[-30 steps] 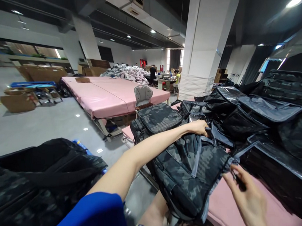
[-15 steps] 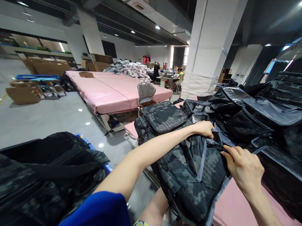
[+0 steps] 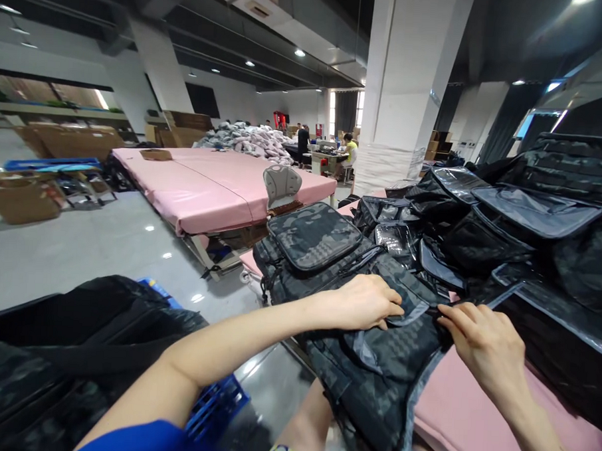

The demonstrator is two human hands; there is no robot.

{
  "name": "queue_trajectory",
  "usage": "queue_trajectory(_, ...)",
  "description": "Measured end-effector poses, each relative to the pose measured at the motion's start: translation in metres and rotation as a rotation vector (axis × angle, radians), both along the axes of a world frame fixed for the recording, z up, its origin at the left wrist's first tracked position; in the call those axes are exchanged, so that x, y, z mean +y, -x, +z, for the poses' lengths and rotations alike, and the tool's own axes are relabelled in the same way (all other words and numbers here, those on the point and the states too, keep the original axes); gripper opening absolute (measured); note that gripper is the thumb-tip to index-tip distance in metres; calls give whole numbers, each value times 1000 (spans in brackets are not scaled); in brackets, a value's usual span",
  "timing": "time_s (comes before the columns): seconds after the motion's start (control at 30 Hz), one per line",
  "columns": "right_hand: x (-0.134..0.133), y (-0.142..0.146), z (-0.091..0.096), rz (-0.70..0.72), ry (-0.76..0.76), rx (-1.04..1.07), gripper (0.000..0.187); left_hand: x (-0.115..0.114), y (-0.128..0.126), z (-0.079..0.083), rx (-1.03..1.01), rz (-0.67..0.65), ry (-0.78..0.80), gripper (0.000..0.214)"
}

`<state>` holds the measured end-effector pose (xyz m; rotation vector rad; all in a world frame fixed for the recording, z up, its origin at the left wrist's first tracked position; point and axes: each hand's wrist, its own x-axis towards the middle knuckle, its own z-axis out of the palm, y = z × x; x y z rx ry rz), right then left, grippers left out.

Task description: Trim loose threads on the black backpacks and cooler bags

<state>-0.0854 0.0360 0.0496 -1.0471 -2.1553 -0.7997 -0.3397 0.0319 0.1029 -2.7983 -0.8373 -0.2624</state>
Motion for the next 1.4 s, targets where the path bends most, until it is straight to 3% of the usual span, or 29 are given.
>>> queue_trajectory(0.17, -2, -19, 4, 33, 132, 184, 33, -5, 2, -18, 13, -63, -36, 20)
queue_trajectory(0.4, -3, -16, -2, -43, 127, 229, 36, -3, 2, -16, 8, -62, -41, 18)
queue_trajectory(0.7, 3, -13, -2, 29, 122, 173, 34, -5, 1, -16, 37, -41, -27, 21)
queue_trajectory(0.97, -2, -10, -3, 9, 81, 211, 33, -3, 1, -18, 19, -55, -26, 26)
queue_trajectory(1.03, -1, -9, -4, 21, 144, 258, 31, -3, 3, -19, 15, -53, -22, 27)
queue_trajectory(1.1, -1, -11, -7, 82, 309, 442, 28, -4, 4, -21, -13, -57, 3, 26)
queue_trajectory(1.17, -3, -16, -13, 123, 473, 773, 28, -3, 2, -22, -114, -21, 67, 21)
queue_trajectory(1.27, -12, -24, -31, 159, 584, 1312, 38, 8, -12, -14, -505, 158, 243, 18)
queue_trajectory(1.33, -21, -28, -43, 190, 631, 1511, 45, 23, -24, -1, -855, 232, 382, 18)
queue_trajectory(1.4, -30, -33, -47, 173, 643, 1560, 49, 43, -34, 21, -1188, 244, 539, 15)
